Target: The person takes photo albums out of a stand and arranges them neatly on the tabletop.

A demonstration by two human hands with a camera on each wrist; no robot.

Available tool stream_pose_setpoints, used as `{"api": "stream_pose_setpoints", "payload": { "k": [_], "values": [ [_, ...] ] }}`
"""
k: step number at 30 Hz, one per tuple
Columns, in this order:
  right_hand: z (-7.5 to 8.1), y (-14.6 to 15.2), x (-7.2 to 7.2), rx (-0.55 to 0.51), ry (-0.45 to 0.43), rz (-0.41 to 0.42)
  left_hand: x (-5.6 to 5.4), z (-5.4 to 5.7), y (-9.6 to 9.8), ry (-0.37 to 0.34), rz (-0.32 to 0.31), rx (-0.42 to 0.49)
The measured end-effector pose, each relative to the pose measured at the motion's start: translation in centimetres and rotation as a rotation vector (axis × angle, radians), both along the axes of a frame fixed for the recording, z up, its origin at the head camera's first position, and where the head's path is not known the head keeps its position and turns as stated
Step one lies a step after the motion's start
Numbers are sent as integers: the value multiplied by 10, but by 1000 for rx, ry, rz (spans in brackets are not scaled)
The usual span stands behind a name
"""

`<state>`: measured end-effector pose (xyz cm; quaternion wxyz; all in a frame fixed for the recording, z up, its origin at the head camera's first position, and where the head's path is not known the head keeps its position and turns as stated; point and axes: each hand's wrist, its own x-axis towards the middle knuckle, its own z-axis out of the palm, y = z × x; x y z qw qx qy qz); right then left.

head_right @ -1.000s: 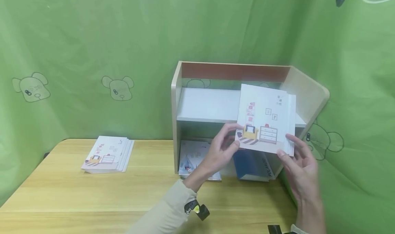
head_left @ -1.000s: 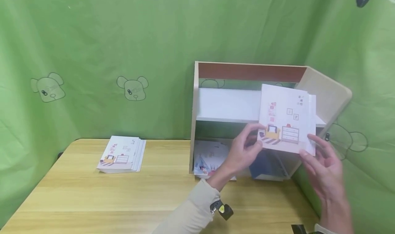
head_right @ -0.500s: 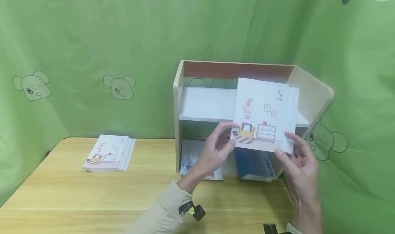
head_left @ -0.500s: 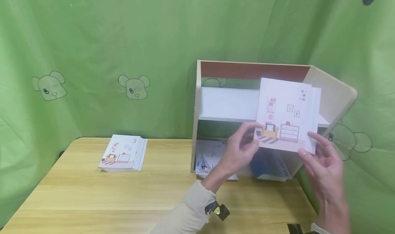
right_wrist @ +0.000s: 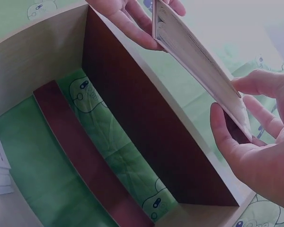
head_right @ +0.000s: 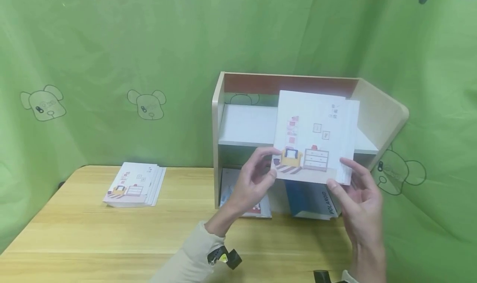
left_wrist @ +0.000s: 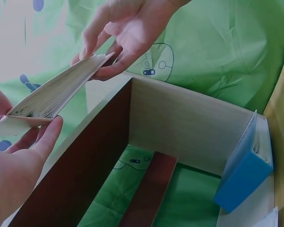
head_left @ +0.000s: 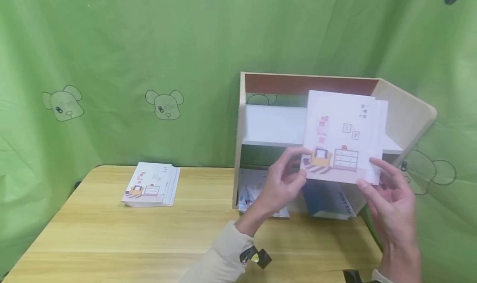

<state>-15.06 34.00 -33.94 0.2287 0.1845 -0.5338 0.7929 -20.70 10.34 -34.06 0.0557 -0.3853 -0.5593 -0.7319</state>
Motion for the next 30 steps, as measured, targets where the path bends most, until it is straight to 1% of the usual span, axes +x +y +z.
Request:
{"api": "stream_pose_setpoints", "payload": {
  "k": [3,5,13,19,25,30],
  "values": [
    [2,-4,2,6,28,16,2,0,-4,1,-3,7],
    [3,-6,3,18,35,11,3,0,-6,7,-5,12],
    [5,-14,5,79,34,-15,7,-1,-18,37,-28,38],
    [4,-18,6,124,61,7,11,-2,-28,61,-32,50],
    [7,-26,7,213,15,-49,14,-7,-40,78,-24,60],
    [9,-35,9,243,-19,-81,15,-10,-49,93,2,57]
  ]
}}
